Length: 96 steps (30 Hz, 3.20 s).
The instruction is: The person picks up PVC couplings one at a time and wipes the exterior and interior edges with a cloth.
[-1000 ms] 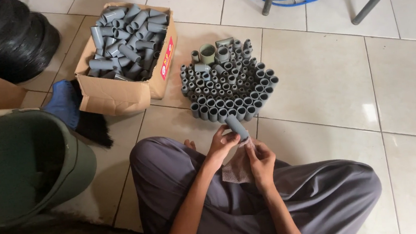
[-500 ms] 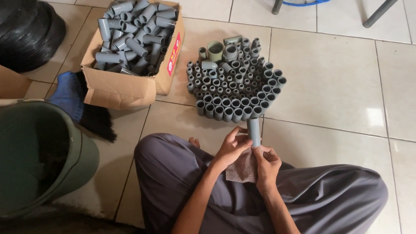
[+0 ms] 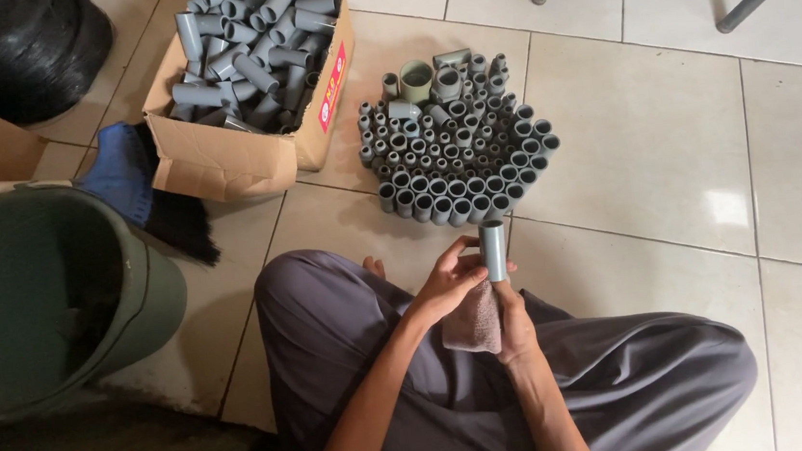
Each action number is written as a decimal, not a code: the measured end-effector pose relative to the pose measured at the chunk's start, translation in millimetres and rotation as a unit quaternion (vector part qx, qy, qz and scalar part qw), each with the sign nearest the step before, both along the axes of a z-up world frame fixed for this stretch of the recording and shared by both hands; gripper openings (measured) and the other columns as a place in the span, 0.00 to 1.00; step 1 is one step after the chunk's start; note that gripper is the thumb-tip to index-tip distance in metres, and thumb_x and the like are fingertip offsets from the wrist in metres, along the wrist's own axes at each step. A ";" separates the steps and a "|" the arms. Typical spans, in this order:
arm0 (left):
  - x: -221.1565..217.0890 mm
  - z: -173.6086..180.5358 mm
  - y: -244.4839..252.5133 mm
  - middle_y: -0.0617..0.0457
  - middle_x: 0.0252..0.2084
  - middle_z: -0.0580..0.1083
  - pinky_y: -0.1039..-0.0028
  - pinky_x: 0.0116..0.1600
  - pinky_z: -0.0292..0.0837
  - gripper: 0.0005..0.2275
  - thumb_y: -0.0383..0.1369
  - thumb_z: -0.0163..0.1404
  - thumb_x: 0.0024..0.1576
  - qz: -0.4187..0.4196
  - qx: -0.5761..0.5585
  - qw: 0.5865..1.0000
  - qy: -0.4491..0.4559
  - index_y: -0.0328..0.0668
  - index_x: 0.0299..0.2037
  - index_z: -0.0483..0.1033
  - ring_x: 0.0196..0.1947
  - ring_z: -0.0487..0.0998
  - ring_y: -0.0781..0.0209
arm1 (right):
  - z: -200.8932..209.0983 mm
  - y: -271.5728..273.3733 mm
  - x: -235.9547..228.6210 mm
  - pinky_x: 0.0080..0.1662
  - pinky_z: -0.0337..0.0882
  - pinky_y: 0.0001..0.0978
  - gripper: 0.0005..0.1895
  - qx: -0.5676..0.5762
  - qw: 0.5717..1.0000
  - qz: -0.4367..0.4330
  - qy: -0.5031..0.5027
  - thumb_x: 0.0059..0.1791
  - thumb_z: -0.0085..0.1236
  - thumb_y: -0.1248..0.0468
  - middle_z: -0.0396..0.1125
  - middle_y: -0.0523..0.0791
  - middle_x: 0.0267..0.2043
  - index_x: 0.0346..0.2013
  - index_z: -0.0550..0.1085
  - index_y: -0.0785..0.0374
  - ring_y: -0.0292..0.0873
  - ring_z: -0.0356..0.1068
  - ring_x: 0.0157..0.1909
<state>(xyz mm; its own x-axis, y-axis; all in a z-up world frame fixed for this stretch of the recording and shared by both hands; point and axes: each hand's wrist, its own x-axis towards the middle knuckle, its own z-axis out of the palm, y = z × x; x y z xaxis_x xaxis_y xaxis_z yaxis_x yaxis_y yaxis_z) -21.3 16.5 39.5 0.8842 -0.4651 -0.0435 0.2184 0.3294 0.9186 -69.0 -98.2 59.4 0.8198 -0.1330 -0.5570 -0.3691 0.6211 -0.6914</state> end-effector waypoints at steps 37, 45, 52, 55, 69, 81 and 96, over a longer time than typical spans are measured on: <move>115.7 42.6 107.9 0.34 0.37 0.74 0.50 0.44 0.75 0.19 0.31 0.66 0.48 0.280 0.350 0.839 -0.310 0.30 0.45 0.73 0.40 0.76 0.32 | -69.3 -22.9 16.6 0.37 0.78 0.43 0.18 -0.072 0.993 0.005 -0.090 0.42 0.63 0.72 0.73 0.58 0.41 0.46 0.72 0.69 0.53 0.77 0.34; 185.5 -28.2 149.2 0.35 0.49 0.77 0.53 0.56 0.76 0.29 0.29 0.68 0.44 0.118 0.560 0.791 -0.216 0.28 0.57 0.73 0.51 0.80 0.37 | -60.9 -12.7 22.3 0.34 0.79 0.47 0.29 -0.085 0.991 0.002 -0.102 0.42 0.60 0.79 0.71 0.60 0.38 0.56 0.64 0.67 0.56 0.77 0.32; 199.0 -86.6 147.4 0.38 0.44 0.78 0.56 0.52 0.80 0.23 0.17 0.63 0.41 0.120 0.560 0.800 -0.181 0.35 0.49 0.78 0.48 0.81 0.37 | -77.5 -16.8 23.2 0.33 0.78 0.49 0.27 -0.087 0.991 -0.003 -0.104 0.42 0.61 0.78 0.70 0.61 0.36 0.55 0.67 0.68 0.58 0.77 0.31; 203.5 -103.8 151.1 0.39 0.45 0.78 0.61 0.52 0.81 0.24 0.15 0.61 0.41 0.124 0.521 0.832 -0.141 0.43 0.50 0.78 0.49 0.81 0.40 | -78.1 -16.0 24.2 0.32 0.78 0.49 0.27 -0.086 0.990 -0.006 -0.109 0.42 0.61 0.78 0.70 0.61 0.35 0.54 0.67 0.68 0.59 0.77 0.30; 193.0 -69.8 142.3 0.20 0.67 0.56 0.50 0.51 0.81 0.28 0.19 0.38 0.56 0.197 0.321 0.901 0.216 0.37 0.70 0.57 0.45 0.79 0.25 | -73.9 -16.8 25.2 0.34 0.78 0.48 0.26 -0.091 0.992 -0.002 -0.090 0.42 0.62 0.78 0.70 0.59 0.33 0.54 0.69 0.68 0.57 0.77 0.31; 220.0 -147.7 164.9 0.27 0.50 0.74 0.31 0.47 0.76 0.29 0.29 0.42 0.52 0.203 0.328 0.898 0.209 0.46 0.68 0.60 0.45 0.81 0.30 | -59.2 -16.8 25.7 0.35 0.79 0.52 0.22 -0.016 0.998 0.014 -0.067 0.47 0.61 0.63 0.70 0.61 0.40 0.54 0.68 0.65 0.59 0.77 0.35; 213.5 -83.4 135.2 0.48 0.32 0.82 0.62 0.42 0.79 0.11 0.42 0.66 0.41 0.435 0.360 0.824 0.054 0.49 0.31 0.86 0.36 0.84 0.47 | -51.7 -34.9 13.8 0.38 0.76 0.40 0.12 -0.132 0.990 -0.007 -0.052 0.47 0.65 0.67 0.71 0.53 0.36 0.44 0.76 0.65 0.47 0.74 0.36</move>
